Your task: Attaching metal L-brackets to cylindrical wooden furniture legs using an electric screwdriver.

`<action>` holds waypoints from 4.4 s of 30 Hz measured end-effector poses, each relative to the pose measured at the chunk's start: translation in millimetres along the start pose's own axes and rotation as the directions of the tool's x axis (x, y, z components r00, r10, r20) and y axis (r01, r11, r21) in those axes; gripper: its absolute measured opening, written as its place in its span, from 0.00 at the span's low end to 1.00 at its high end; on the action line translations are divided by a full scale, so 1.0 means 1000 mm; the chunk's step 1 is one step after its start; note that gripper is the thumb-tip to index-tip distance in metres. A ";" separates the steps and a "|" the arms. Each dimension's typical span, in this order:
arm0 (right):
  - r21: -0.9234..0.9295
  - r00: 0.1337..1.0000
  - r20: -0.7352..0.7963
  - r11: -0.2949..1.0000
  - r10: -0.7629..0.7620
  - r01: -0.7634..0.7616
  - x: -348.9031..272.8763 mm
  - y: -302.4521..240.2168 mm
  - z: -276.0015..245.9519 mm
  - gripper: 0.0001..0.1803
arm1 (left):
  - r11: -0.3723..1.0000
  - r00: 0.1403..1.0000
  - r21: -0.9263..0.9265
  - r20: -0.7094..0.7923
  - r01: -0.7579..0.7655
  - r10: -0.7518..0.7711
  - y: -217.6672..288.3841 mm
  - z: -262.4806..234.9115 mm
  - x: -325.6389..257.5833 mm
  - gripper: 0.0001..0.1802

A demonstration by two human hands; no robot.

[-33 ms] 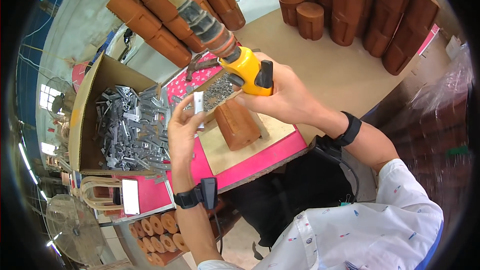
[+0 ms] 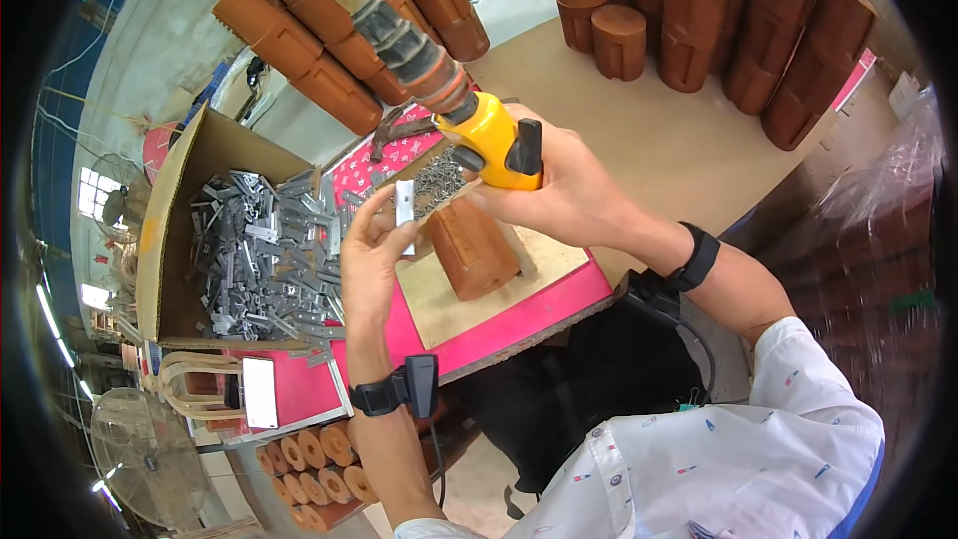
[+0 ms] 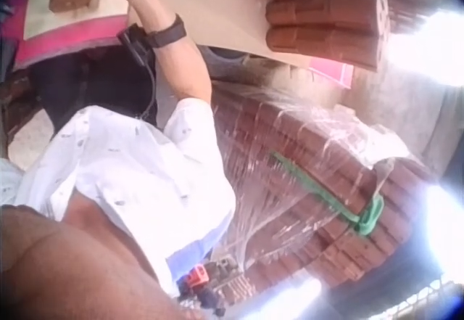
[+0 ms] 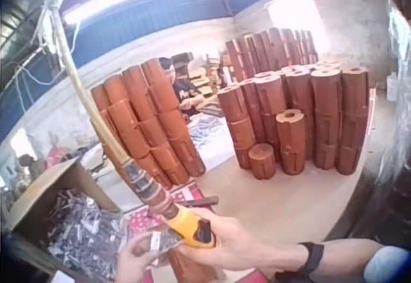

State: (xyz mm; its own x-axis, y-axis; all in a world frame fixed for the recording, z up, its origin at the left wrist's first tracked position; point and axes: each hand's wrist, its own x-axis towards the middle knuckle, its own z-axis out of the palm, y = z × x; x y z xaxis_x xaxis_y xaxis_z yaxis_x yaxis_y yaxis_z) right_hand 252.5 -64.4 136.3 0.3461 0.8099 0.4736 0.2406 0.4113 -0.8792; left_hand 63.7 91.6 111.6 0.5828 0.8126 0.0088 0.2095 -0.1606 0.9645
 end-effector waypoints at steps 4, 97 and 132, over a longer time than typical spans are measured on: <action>0.028 0.998 -0.027 0.998 -0.050 0.050 0.001 0.002 0.005 0.25 | 0.978 0.988 -0.208 0.156 0.021 0.012 0.014 0.021 -0.009 0.33; 0.143 0.996 0.024 0.986 -0.091 0.087 -0.008 -0.001 0.044 0.22 | 0.834 0.940 0.461 0.002 -0.304 0.341 -0.048 -0.006 0.043 0.16; 0.172 0.991 -0.112 0.981 -0.074 0.093 0.042 -0.014 0.030 0.21 | 0.982 0.983 -0.043 -0.025 -0.181 0.180 -0.013 0.025 -0.030 0.10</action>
State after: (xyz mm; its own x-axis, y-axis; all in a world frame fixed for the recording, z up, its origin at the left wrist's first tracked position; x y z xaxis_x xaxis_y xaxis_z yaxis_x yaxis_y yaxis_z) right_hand 236.2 -24.1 167.2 0.4268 0.7253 0.5402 0.1122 0.5502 -0.8275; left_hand 62.7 55.3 92.5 0.5915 0.7838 0.1891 0.0666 -0.2813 0.9573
